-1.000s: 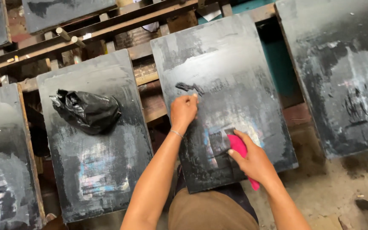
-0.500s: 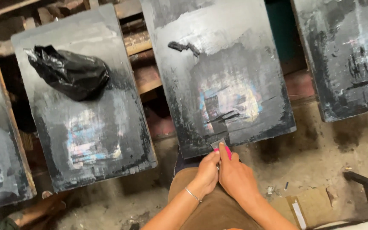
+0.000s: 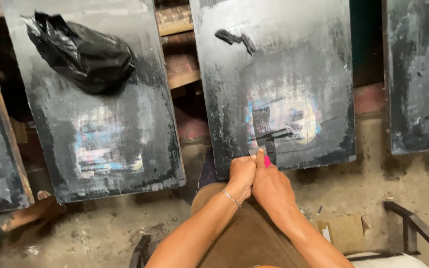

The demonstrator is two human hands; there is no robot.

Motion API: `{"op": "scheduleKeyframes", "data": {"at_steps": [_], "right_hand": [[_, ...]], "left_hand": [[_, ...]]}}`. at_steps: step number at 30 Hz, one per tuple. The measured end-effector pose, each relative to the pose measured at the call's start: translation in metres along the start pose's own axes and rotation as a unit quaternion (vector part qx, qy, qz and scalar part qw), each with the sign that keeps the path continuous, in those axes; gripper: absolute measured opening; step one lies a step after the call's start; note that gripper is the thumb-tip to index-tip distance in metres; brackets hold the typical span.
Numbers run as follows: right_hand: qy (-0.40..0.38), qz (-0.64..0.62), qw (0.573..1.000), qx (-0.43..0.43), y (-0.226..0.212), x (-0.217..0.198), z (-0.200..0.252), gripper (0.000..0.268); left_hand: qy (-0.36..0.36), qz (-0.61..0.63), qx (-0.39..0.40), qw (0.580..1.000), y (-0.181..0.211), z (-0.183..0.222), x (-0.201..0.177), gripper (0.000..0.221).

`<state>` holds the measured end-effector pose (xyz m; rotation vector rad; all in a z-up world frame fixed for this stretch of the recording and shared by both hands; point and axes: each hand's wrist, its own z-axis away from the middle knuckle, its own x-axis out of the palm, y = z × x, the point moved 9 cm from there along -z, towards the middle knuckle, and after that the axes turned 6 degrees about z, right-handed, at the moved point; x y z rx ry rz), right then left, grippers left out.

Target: Using a hand scraper to remove dried ink or residue from rectangular production boards.

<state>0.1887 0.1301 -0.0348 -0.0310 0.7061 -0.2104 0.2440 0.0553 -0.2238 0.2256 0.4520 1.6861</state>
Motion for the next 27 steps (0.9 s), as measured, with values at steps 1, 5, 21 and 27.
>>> {"op": "scheduleKeyframes", "data": {"at_steps": [1, 5, 21, 27], "right_hand": [[-0.003, -0.002, 1.0, 0.005, 0.002, -0.001, -0.005, 0.069], [-0.005, -0.016, 1.0, 0.008, -0.003, -0.027, -0.017, 0.069], [0.023, -0.056, 0.997, -0.057, -0.048, -0.149, -0.152, 0.065], [0.071, -0.063, 0.991, -0.091, -0.046, -0.203, -0.15, 0.06]], "left_hand": [[0.003, -0.002, -0.01, 1.0, -0.002, -0.009, 0.004, 0.022], [0.003, -0.004, -0.015, 1.0, 0.023, -0.019, 0.005, 0.022], [0.008, -0.044, 0.112, 0.993, 0.264, -0.051, 0.012, 0.038], [-0.043, 0.127, 0.083, 0.988, 0.3, -0.076, 0.033, 0.03]]}}
